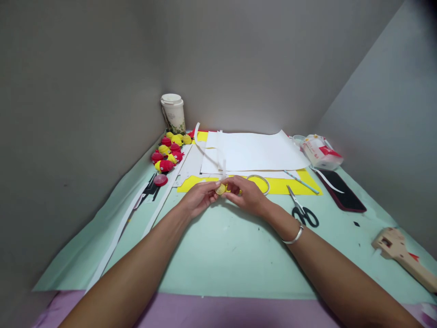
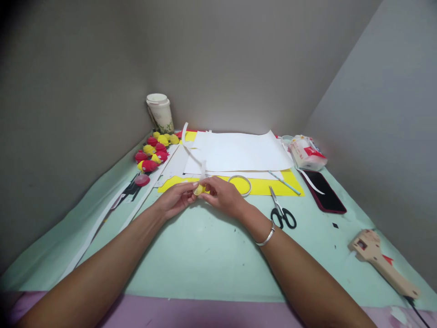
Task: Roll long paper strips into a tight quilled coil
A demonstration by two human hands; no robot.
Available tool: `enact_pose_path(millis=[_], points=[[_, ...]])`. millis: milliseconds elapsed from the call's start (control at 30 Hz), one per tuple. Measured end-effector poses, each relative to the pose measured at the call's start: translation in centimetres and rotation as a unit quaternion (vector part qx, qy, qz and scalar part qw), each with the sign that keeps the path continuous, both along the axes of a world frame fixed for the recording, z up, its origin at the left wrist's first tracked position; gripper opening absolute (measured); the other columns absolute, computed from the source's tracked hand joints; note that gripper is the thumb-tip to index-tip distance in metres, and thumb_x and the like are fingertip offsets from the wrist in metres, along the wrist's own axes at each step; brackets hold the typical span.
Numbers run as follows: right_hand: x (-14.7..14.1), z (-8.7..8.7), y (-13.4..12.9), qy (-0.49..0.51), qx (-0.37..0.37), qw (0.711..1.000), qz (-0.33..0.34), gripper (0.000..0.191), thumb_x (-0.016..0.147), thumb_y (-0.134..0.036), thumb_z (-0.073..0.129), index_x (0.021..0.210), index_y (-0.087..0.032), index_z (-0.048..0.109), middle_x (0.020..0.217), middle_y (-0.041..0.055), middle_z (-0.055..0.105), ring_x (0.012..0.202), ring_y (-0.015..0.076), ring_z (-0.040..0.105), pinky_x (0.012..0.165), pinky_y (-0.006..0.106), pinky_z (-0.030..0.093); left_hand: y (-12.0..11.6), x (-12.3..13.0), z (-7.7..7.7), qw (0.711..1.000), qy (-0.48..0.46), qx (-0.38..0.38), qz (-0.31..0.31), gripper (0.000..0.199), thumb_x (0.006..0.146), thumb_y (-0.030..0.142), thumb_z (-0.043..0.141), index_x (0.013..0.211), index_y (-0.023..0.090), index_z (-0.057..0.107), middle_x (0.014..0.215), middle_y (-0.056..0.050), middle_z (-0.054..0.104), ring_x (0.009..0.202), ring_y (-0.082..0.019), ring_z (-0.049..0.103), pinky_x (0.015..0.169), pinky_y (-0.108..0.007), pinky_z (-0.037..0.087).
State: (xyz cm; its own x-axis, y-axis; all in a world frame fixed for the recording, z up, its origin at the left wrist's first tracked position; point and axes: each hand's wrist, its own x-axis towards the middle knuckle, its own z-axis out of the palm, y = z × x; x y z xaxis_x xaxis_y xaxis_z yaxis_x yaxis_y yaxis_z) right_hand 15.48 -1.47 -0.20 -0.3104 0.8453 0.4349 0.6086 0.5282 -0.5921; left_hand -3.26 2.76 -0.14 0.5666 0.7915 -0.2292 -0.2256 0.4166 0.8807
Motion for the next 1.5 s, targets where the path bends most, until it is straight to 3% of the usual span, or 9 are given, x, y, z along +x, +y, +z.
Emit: enact_pose_path(millis=[167,400,600,1033,1300,1500], points=[[0.0,-0.6,0.2,0.018,0.015,0.999,-0.029,0.03,0.08,-0.033,0.069,0.106,-0.021,0.059,0.085,0.0013,0.062,0.067,0.0119,0.056,0.062,0.025,0.045,0.0,0.2,-0.2,0.999,-0.022,-0.011,0.028,0.015,0.072,0.023,0.072,0.078,0.009,0.068,0.07,-0.002,0.058,0.059,-0.007,0.049,0.055,-0.02,0.038],[-0.4,-0.2,-0.1,0.009,0.031,0.999,-0.007,0.022,0.083,-0.029,0.067,0.102,-0.021,0.06,0.081,0.0009,0.06,0.068,0.0118,0.054,0.062,0.024,0.044,0.0,0.0,-0.2,1.0,-0.012,0.008,-0.008,0.017,0.075,0.026,0.07,0.079,0.01,0.067,0.075,-0.004,0.06,0.061,-0.008,0.049,0.056,-0.02,0.038],[-0.2,0.4,-0.2,0.019,0.001,1.0,0.017,0.022,0.082,-0.027,0.066,0.103,-0.02,0.062,0.08,0.0009,0.06,0.066,0.0116,0.053,0.062,0.024,0.045,0.1,-0.2,-0.2,1.0,-0.004,0.011,-0.018,0.017,0.076,0.026,0.07,0.079,0.01,0.066,0.074,-0.004,0.059,0.06,-0.008,0.049,0.054,-0.02,0.038],[0.3,0.0,0.0,0.028,-0.028,0.998,0.045,0.029,0.083,-0.027,0.063,0.112,-0.022,0.062,0.076,-0.0019,0.063,0.062,0.0099,0.053,0.06,0.023,0.044,-0.1,-0.2,-0.1,0.999,0.004,0.023,-0.033,0.02,0.075,0.028,0.071,0.081,0.009,0.068,0.07,-0.004,0.058,0.059,-0.009,0.05,0.053,-0.021,0.038],[-0.2,-0.4,0.1,0.023,-0.005,1.0,-0.009,0.038,0.078,-0.034,0.071,0.112,-0.022,0.057,0.085,0.0015,0.063,0.069,0.0128,0.057,0.064,0.026,0.047,-0.1,0.2,-0.1,1.0,-0.027,0.004,0.014,0.016,0.074,0.024,0.071,0.079,0.01,0.068,0.073,-0.004,0.059,0.062,-0.01,0.052,0.061,-0.022,0.043],[-0.3,-0.5,0.2,0.009,0.003,1.0,-0.019,0.026,0.081,-0.029,0.069,0.103,-0.022,0.059,0.082,0.0007,0.062,0.068,0.0127,0.056,0.064,0.025,0.046,-0.1,0.2,-0.1,1.0,-0.025,0.007,0.011,0.016,0.075,0.025,0.07,0.078,0.01,0.067,0.072,-0.004,0.059,0.062,-0.009,0.051,0.06,-0.021,0.042]])
